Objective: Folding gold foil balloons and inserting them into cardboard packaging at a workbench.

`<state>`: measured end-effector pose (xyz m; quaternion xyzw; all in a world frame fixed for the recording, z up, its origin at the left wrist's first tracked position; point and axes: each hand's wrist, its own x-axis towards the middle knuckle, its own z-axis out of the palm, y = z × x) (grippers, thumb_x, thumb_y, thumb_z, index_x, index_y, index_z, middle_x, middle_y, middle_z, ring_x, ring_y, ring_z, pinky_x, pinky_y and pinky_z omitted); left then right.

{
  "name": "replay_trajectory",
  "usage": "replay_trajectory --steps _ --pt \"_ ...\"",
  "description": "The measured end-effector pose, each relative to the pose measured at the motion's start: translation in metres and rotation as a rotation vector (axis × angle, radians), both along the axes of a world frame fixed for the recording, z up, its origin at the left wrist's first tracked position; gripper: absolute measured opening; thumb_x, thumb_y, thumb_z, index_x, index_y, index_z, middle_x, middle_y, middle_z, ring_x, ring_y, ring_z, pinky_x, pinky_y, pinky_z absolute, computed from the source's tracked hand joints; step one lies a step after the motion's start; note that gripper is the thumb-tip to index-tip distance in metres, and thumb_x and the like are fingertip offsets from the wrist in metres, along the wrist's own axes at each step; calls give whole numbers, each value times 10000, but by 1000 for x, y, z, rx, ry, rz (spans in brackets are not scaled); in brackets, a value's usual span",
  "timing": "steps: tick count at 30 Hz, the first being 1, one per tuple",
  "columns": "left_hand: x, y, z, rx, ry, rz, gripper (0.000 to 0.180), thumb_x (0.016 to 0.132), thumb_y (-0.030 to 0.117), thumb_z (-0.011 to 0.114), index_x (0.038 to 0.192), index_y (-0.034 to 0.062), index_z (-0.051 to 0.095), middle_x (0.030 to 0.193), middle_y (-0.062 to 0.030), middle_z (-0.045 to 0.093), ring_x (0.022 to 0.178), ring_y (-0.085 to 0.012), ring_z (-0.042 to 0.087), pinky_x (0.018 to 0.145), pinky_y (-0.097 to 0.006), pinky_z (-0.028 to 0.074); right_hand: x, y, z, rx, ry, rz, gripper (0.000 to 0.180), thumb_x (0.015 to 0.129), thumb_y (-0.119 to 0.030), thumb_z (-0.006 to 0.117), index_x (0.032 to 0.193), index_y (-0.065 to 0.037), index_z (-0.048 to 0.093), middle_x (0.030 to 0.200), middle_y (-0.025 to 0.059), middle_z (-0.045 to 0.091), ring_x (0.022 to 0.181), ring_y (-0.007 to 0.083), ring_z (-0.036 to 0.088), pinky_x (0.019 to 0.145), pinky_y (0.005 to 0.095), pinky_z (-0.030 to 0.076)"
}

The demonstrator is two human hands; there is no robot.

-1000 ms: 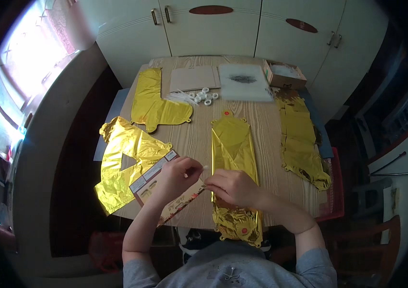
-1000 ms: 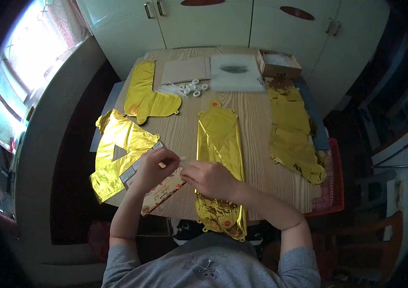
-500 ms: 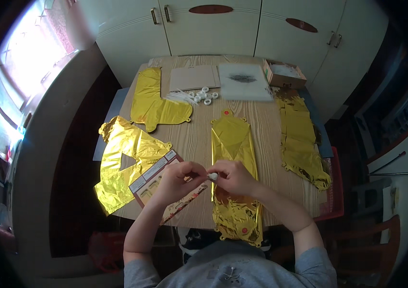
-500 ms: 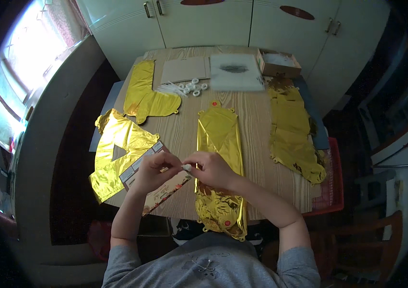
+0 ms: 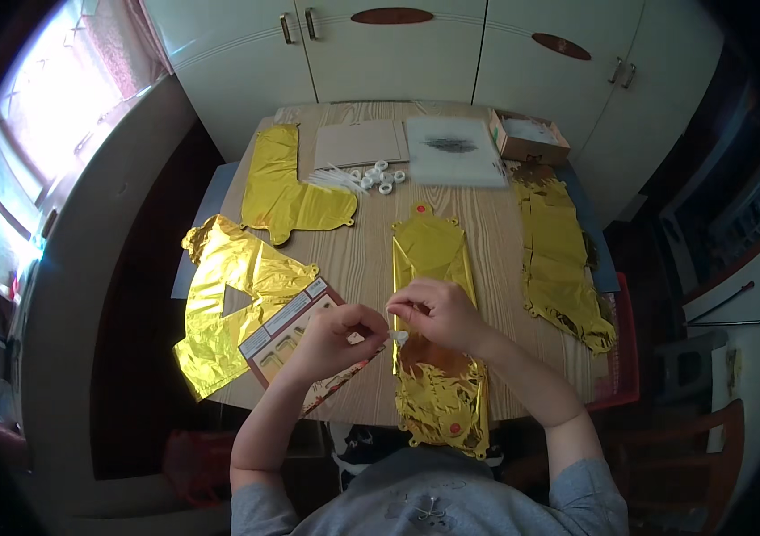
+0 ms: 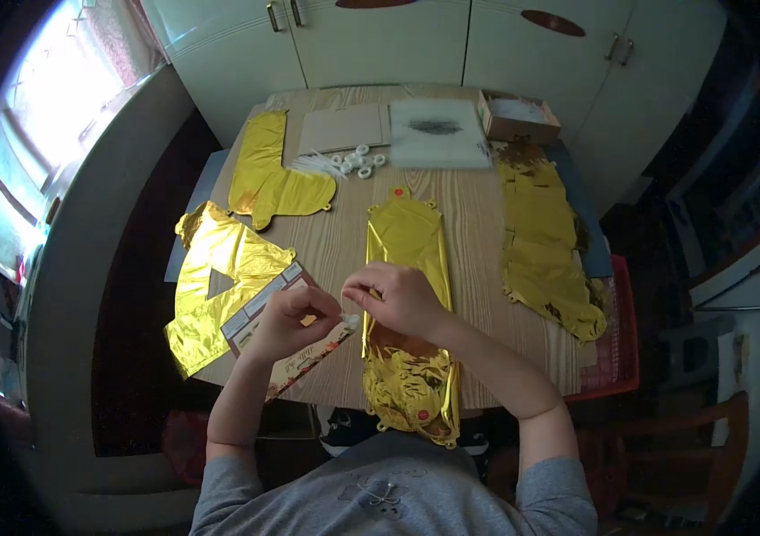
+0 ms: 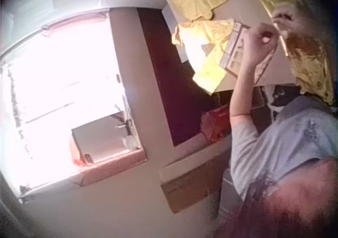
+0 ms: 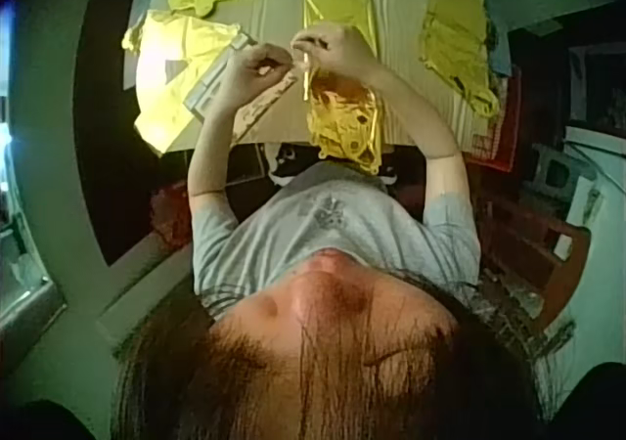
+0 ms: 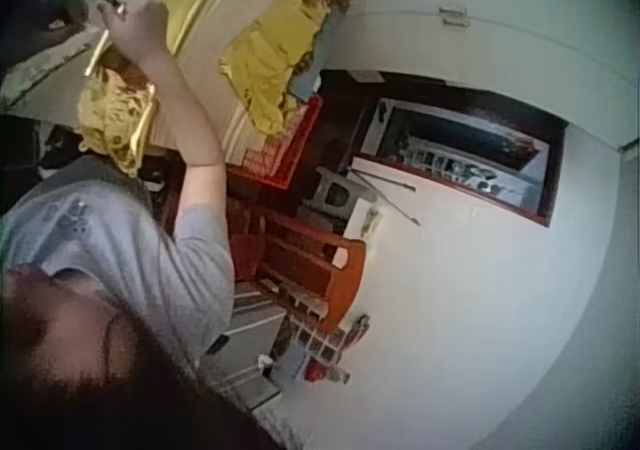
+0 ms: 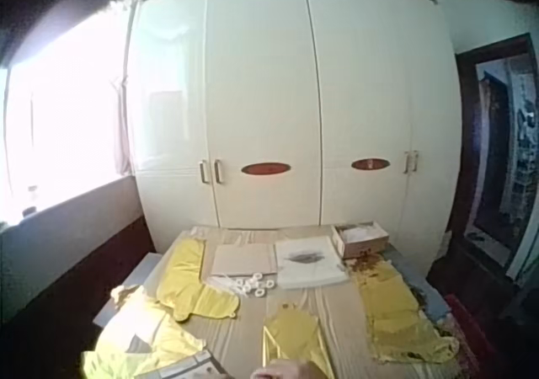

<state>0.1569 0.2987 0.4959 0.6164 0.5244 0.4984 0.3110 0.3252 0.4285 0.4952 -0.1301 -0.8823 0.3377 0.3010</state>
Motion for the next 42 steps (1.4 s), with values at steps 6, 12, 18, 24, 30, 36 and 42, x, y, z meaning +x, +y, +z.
replay_trajectory --steps 6,12,18,24,30,36,42 --pt "-6 3 -9 55 18 169 97 786 -22 682 844 3 609 854 -54 677 784 -117 667 703 -241 538 9 -23 -14 244 -32 50 131 836 -220 660 835 -90 670 757 50 632 676 225 635 565 347 501" --pt "-2 2 -1 74 316 181 122 776 -21 689 857 4 601 846 -75 671 762 -143 670 683 -247 529 10 -22 11 359 123 6 94 821 -197 675 839 -106 659 724 38 617 653 213 634 544 327 495" --pt "-2 2 -6 22 -92 53 127 801 -38 677 873 -3 579 849 -51 664 778 -102 654 715 -233 533 2 -5 -2 106 83 -42 69 800 -155 706 834 -99 688 716 50 630 614 220 620 554 320 492" --pt "-8 6 -16 29 -213 145 127 800 -47 669 866 2 573 858 -47 665 790 -91 649 727 -233 531 8 -22 -8 274 15 12 96 806 -196 686 820 -103 668 741 34 625 670 212 638 555 330 496" --pt "-4 3 -12 34 101 154 134 791 -50 671 867 8 576 858 -45 664 779 -97 646 724 -244 532 10 -25 10 413 142 -22 104 801 -203 701 814 -108 660 719 24 613 641 194 627 523 328 480" --pt "-4 2 -11 52 -281 2 159 807 -77 655 876 16 546 902 -57 629 825 -111 632 731 -247 525 3 -5 1 167 84 -84 82 797 -147 721 832 -80 689 712 54 637 616 208 627 545 319 492" --pt "-9 4 -20 115 -391 95 167 815 -92 639 870 16 523 906 -58 619 835 -95 619 737 -228 519 9 -23 -4 333 82 -27 76 789 -177 697 806 -111 665 704 24 611 628 191 623 535 316 484"
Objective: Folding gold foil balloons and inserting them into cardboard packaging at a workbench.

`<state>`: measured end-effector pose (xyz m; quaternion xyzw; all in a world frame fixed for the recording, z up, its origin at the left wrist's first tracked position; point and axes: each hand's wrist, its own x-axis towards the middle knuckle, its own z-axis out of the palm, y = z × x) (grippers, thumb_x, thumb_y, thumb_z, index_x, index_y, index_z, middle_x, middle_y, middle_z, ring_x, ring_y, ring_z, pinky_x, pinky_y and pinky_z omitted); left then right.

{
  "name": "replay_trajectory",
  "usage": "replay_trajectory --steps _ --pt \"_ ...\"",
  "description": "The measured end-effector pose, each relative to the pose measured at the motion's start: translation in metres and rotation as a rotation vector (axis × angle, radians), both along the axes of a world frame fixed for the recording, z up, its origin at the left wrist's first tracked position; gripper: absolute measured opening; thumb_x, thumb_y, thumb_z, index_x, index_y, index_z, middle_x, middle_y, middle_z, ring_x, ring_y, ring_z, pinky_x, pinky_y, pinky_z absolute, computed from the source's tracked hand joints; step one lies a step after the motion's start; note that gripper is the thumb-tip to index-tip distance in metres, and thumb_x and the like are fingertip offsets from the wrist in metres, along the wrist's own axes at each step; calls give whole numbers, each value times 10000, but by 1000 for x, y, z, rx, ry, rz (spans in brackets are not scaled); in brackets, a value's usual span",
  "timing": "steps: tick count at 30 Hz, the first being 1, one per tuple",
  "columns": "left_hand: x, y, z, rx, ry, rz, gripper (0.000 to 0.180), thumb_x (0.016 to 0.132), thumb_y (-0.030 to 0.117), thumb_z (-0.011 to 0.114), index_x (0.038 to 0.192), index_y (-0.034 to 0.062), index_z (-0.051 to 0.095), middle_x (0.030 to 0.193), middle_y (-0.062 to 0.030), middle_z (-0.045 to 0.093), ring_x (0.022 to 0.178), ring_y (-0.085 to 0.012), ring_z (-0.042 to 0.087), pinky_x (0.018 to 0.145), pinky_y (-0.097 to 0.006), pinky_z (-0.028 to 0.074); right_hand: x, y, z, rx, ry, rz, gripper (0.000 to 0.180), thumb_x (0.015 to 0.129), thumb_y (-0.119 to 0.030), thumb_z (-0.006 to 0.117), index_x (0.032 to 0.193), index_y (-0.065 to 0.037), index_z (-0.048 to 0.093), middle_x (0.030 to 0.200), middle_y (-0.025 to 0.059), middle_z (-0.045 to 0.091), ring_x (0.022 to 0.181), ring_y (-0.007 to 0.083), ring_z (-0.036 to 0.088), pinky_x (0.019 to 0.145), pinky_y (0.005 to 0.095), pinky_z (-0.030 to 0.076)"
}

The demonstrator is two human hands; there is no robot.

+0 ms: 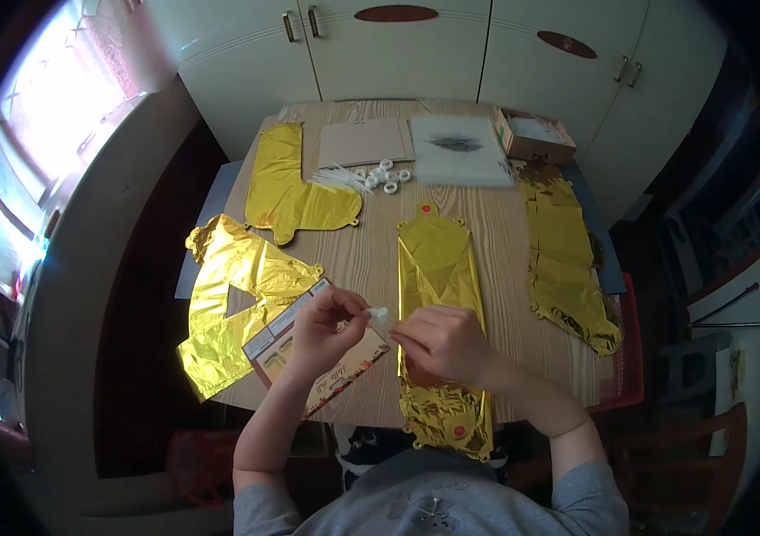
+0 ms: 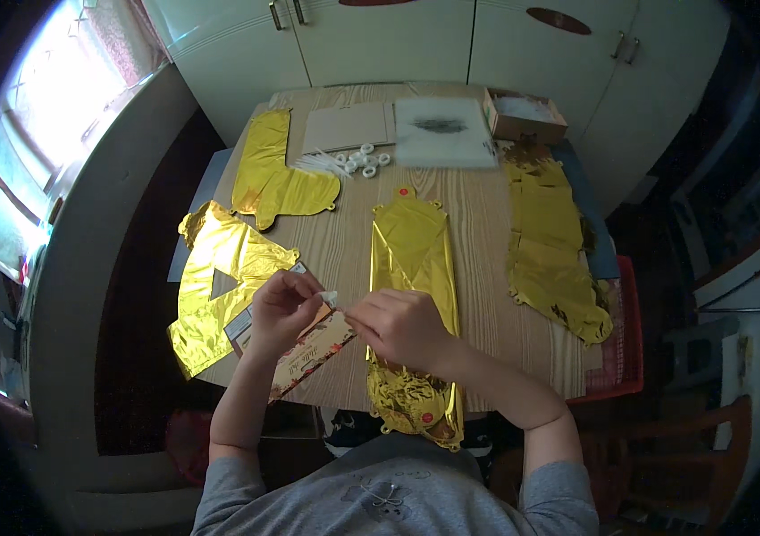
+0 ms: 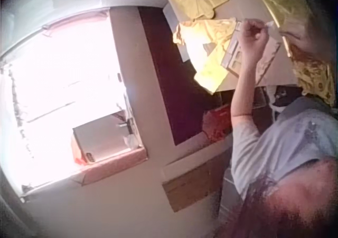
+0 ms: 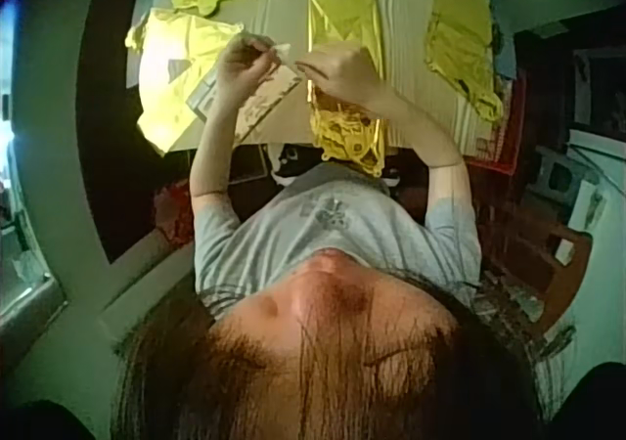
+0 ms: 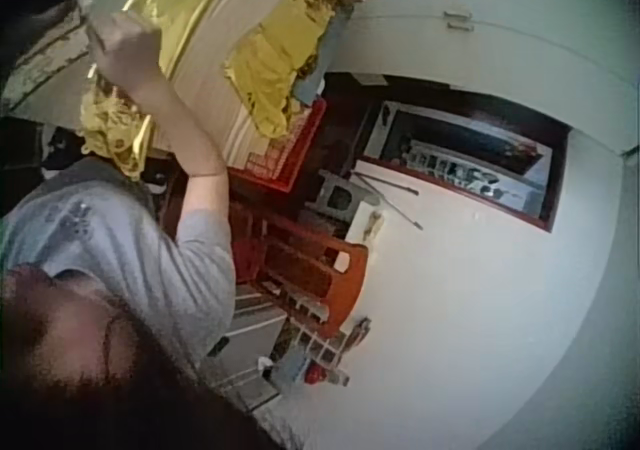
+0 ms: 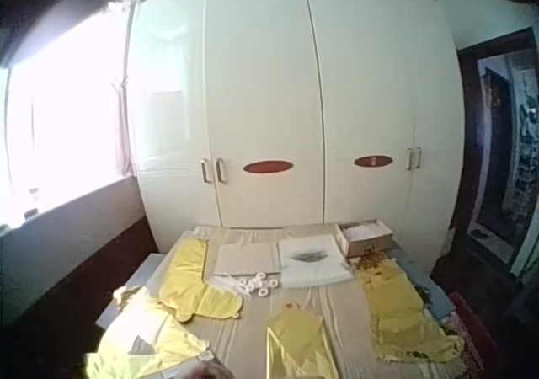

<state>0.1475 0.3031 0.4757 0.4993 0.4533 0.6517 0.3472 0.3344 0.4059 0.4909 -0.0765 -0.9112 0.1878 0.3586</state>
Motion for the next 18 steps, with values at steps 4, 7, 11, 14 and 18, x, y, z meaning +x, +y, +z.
replay_trajectory --steps 4,7,11,14,18 --pt "3 -1 0 -51 115 108 162 810 -84 652 858 13 531 862 -48 624 801 -87 628 711 -222 521 4 -7 9 133 -9 23 93 762 -172 702 827 -125 657 705 6 585 630 169 612 531 304 482" --pt "6 -2 0 -90 151 135 153 800 -66 673 841 8 546 811 -35 625 758 -78 633 682 -220 525 5 -7 11 170 -29 29 107 756 -177 706 836 -131 653 708 -1 577 630 160 607 525 299 480" --pt "8 -2 0 -119 172 154 150 783 -47 697 829 1 562 779 -28 625 727 -73 632 661 -219 528 4 -4 14 146 51 1 106 767 -187 711 838 -132 655 713 -2 585 622 163 603 523 299 479" --pt "7 -5 2 -128 272 167 156 777 -43 701 831 1 562 783 -32 626 728 -78 632 659 -218 528 1 -1 19 112 66 -19 104 784 -193 713 843 -125 662 709 5 592 611 174 605 525 305 481" --pt "7 -7 3 -95 327 92 147 789 -58 681 838 5 558 809 -39 626 748 -84 629 667 -223 528 -5 10 20 9 60 -19 96 804 -192 706 841 -110 673 703 26 612 612 200 618 532 318 485"
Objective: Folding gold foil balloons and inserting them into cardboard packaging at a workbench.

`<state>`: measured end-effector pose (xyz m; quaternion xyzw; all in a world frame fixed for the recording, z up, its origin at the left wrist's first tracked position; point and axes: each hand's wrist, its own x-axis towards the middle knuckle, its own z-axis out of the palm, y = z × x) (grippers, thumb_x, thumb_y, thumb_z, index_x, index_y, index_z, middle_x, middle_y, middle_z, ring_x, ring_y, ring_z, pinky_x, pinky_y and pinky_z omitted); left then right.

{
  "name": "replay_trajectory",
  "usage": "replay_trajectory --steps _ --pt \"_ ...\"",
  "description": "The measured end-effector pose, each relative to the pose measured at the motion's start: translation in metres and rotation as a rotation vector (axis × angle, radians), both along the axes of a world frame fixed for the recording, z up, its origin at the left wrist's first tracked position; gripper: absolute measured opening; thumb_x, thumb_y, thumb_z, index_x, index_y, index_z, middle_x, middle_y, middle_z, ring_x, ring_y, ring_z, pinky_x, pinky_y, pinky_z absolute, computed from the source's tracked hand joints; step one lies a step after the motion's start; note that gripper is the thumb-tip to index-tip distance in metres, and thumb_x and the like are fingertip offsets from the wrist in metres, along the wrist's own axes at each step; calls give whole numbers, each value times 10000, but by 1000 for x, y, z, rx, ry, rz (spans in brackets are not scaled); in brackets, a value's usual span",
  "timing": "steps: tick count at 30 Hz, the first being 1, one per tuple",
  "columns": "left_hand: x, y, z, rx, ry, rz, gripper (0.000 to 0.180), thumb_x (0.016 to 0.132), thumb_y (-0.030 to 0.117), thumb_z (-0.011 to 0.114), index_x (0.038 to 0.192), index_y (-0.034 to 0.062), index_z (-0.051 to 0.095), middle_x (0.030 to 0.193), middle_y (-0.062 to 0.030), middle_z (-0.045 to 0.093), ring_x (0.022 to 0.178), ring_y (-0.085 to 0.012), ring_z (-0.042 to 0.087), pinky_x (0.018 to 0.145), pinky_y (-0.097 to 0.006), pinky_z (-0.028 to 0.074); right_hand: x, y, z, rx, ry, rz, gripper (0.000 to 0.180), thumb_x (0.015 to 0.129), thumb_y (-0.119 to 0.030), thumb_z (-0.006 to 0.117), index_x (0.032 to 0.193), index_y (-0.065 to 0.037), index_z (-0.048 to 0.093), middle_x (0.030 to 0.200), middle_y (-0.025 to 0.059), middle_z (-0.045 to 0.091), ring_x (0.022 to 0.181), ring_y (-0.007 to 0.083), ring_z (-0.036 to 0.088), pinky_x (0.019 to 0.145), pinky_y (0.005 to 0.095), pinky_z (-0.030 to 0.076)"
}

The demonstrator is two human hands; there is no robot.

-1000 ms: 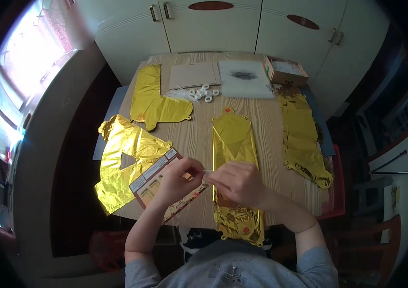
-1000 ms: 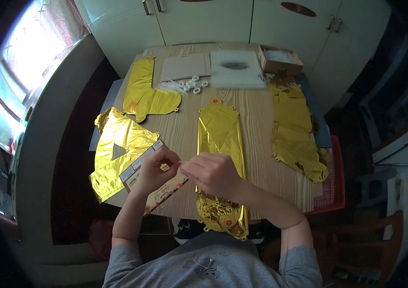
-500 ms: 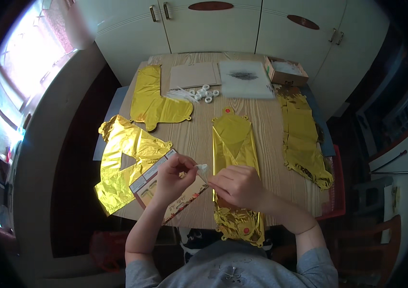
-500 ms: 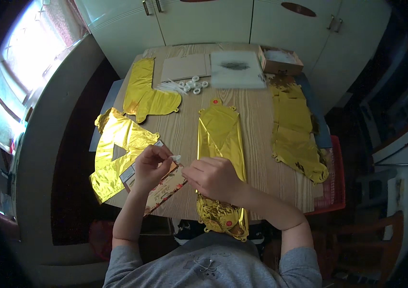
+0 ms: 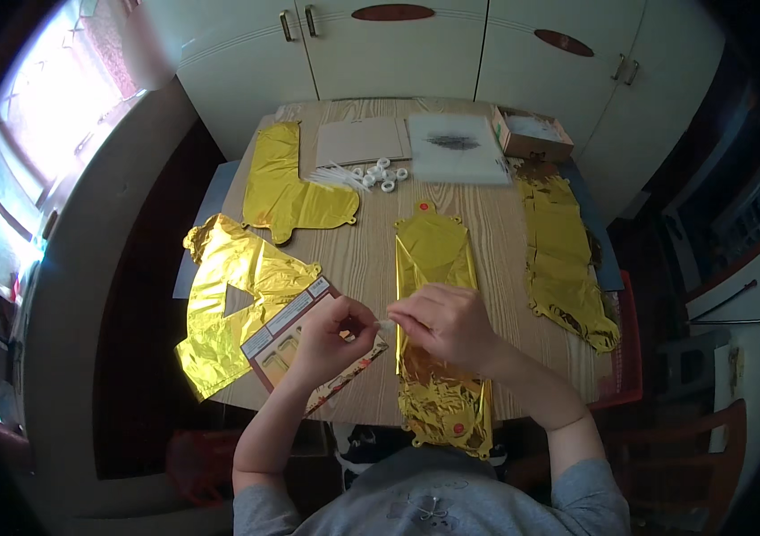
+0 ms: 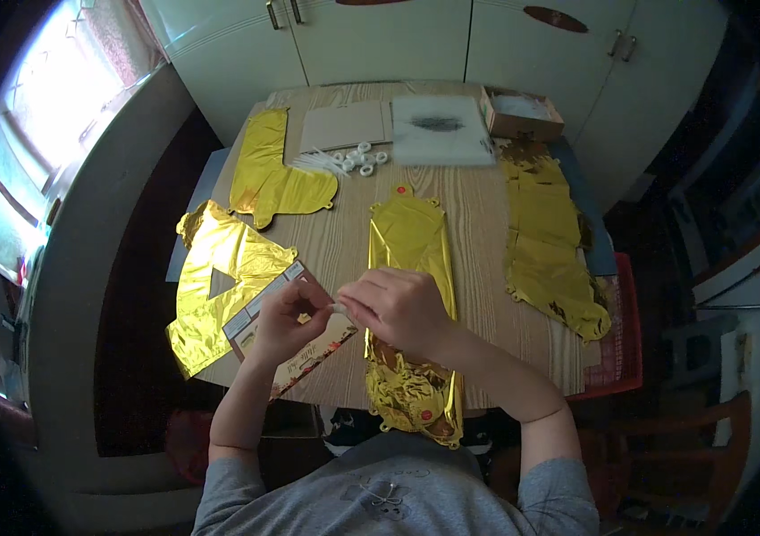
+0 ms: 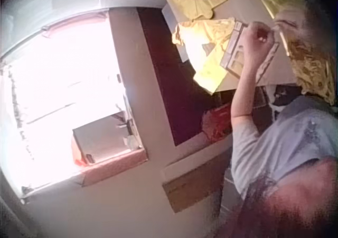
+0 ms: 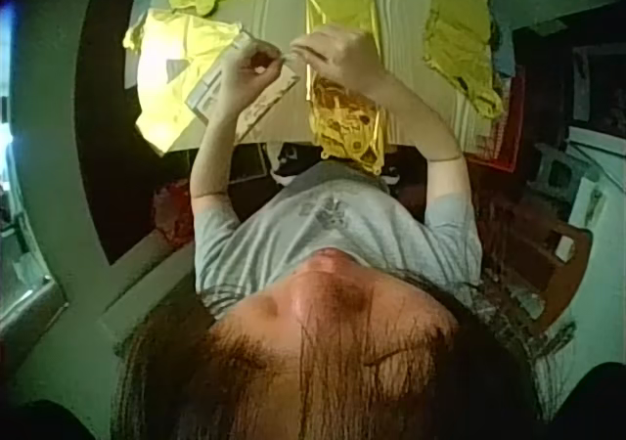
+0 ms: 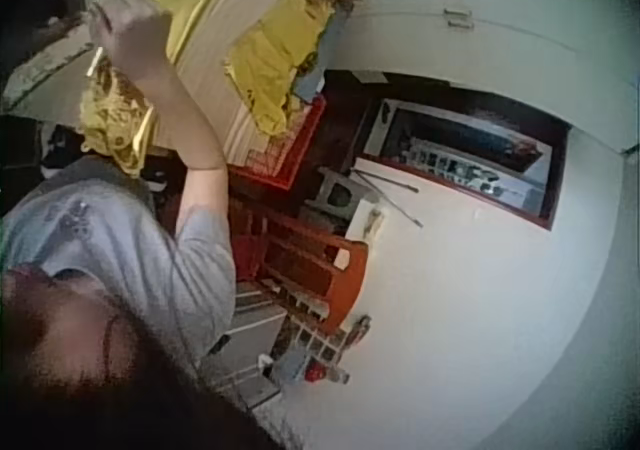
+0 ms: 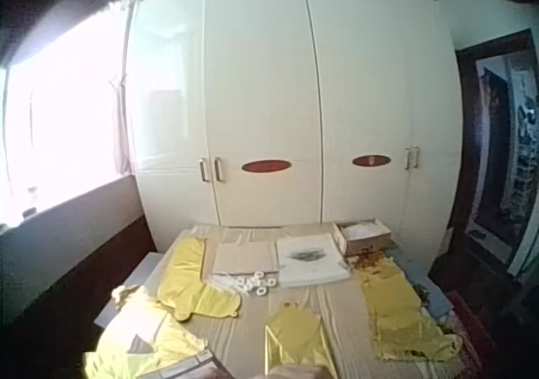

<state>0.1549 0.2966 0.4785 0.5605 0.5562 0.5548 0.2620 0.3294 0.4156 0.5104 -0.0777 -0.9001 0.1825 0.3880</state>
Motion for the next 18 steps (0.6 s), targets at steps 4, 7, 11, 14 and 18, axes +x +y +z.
replay_trajectory --steps 4,7,11,14,18 --pt "1 0 1 40 -150 -94 157 811 -71 656 850 15 531 855 -46 626 776 -86 619 676 -223 521 -5 7 -8 -146 -28 -19 86 813 -186 700 835 -105 687 714 41 635 614 209 627 535 317 486" --pt "-3 -1 1 31 -293 -157 171 826 -67 649 851 27 509 882 -47 624 779 -74 603 670 -213 508 -7 8 -18 -206 -64 0 76 811 -171 715 842 -102 706 716 52 640 592 203 622 529 308 485" --pt "-3 1 2 3 -461 -140 185 836 -61 649 846 41 495 892 -45 622 772 -54 582 653 -201 492 -6 -8 -28 -126 -93 28 97 814 -188 697 822 -92 682 708 40 627 617 206 626 534 320 484" --pt "-4 3 -3 29 -404 -56 182 828 -69 649 840 31 498 877 -50 625 779 -61 590 676 -206 504 -3 -17 -18 0 -46 26 90 802 -180 700 805 -97 668 704 24 613 625 198 622 532 316 482" --pt "-5 3 -5 46 -190 -19 174 818 -74 651 828 14 502 876 -50 619 797 -73 601 712 -216 520 0 -17 -5 51 27 -24 81 781 -157 718 789 -104 657 709 15 605 611 188 612 524 312 477"
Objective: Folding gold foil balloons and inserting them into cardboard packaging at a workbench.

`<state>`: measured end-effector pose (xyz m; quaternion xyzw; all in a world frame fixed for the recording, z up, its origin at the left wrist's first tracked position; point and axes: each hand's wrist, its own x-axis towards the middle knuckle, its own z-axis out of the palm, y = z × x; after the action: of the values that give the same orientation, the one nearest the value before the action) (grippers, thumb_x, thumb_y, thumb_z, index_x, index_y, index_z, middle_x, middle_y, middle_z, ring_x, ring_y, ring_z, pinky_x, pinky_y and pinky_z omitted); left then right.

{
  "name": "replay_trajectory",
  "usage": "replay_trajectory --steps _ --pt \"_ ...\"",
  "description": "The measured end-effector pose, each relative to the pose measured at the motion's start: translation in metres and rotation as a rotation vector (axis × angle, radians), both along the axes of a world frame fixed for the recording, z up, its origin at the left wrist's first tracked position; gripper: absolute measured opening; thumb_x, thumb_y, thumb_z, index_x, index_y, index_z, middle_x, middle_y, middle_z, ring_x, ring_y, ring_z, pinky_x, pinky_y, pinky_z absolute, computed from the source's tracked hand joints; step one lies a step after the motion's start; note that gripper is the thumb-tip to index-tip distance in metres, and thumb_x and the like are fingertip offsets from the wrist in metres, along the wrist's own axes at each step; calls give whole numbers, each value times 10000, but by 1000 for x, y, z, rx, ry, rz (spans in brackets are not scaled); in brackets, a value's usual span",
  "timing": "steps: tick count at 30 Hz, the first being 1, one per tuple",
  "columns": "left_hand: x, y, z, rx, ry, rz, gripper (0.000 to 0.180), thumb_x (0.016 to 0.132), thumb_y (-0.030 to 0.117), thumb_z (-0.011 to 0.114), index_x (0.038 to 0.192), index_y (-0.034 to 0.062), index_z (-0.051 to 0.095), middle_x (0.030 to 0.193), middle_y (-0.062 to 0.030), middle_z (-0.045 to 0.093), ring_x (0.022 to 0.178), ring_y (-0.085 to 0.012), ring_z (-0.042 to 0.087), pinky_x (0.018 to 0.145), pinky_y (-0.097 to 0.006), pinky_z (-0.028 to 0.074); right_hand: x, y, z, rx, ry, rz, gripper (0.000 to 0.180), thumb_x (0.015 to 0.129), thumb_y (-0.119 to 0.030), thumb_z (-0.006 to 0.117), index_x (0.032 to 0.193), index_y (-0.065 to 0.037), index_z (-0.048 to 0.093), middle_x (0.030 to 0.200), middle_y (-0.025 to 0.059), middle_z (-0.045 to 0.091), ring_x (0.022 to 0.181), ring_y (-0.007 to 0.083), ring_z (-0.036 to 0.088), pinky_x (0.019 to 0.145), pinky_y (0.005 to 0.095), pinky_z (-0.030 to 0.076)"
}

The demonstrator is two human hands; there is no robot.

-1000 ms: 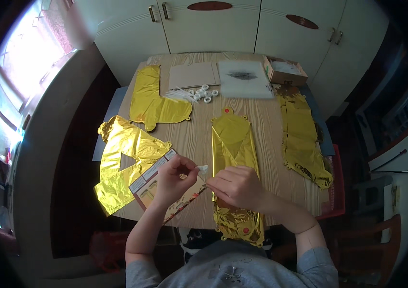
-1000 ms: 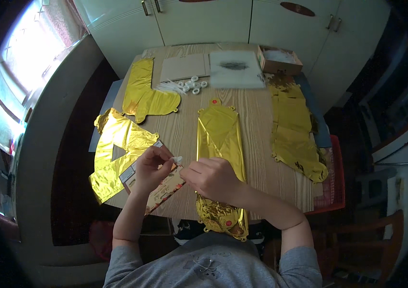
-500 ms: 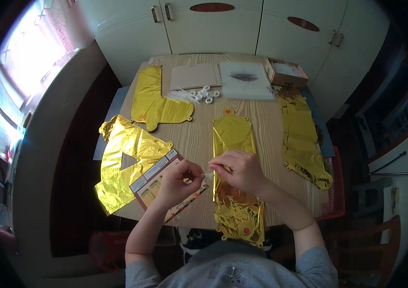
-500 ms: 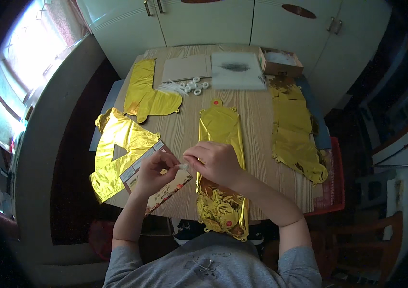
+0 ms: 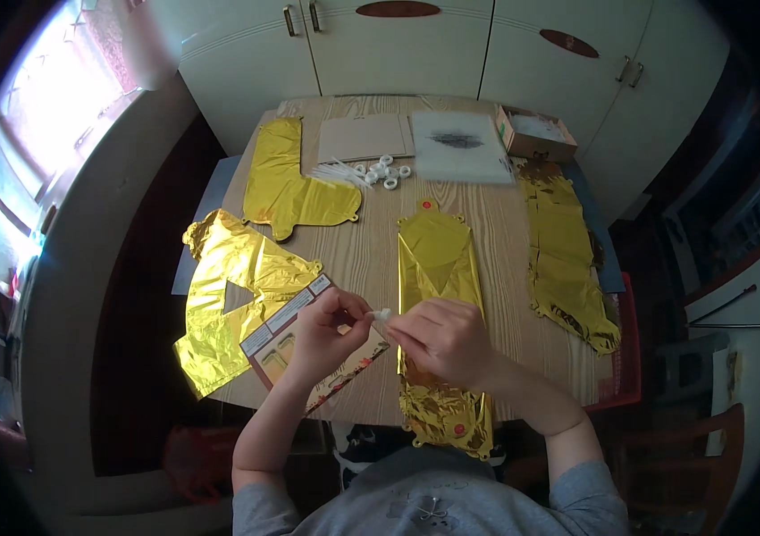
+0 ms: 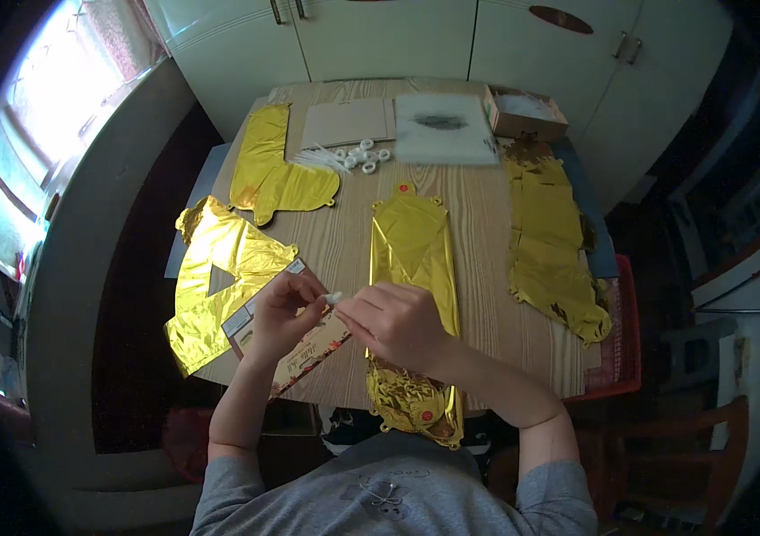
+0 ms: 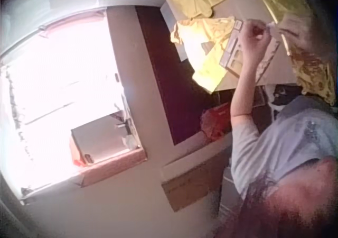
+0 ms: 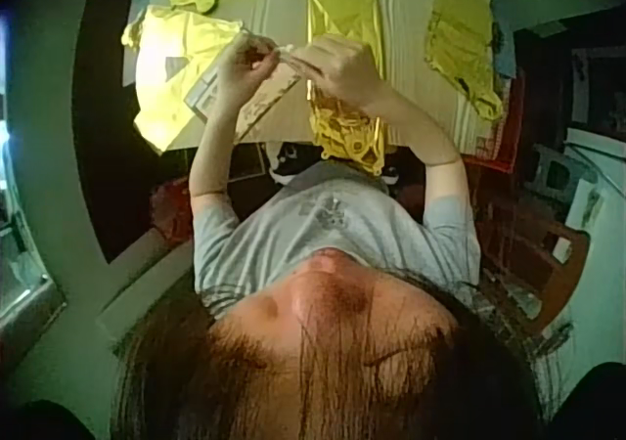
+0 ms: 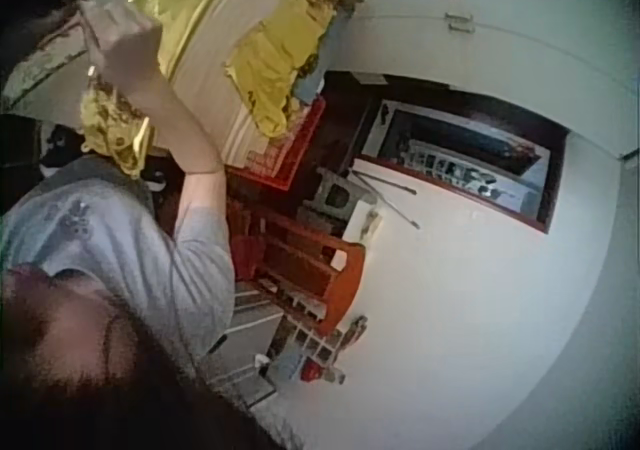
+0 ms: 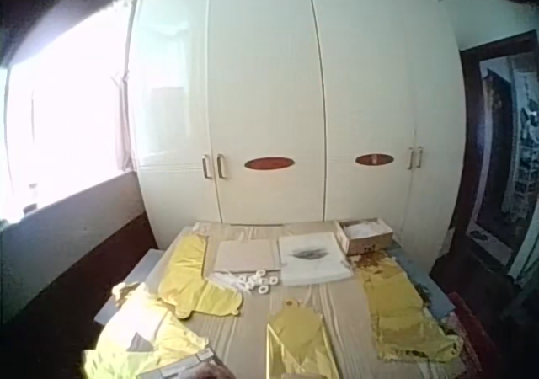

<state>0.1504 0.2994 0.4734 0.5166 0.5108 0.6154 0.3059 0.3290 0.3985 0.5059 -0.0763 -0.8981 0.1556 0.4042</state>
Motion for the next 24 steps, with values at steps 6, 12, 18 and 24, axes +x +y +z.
replay_trajectory --steps 6,12,18,24 --pt "3 -5 9 -13 40 -120 181 818 -77 648 836 13 492 882 -54 610 800 -80 602 718 -227 526 -6 15 -2 -114 -12 -14 93 792 -181 713 795 -108 657 705 27 608 615 200 616 516 324 471" --pt "-1 -2 4 15 -142 -139 190 820 -80 644 853 23 487 883 -58 613 790 -87 604 713 -231 525 -5 15 -21 -186 -79 11 93 808 -203 693 804 -113 667 699 27 610 613 201 617 514 328 471" --pt "-1 0 0 0 77 -17 172 810 -82 650 818 14 507 881 -55 632 795 -91 621 715 -244 540 6 0 -2 -9 -70 60 96 756 -127 740 835 -93 698 699 32 627 612 208 621 544 317 486" --pt "4 -4 10 -12 95 -141 179 809 -83 650 817 12 498 881 -65 632 794 -91 619 712 -239 537 1 13 0 -137 -5 32 75 779 -134 734 823 -86 697 689 36 620 591 205 613 523 315 477"
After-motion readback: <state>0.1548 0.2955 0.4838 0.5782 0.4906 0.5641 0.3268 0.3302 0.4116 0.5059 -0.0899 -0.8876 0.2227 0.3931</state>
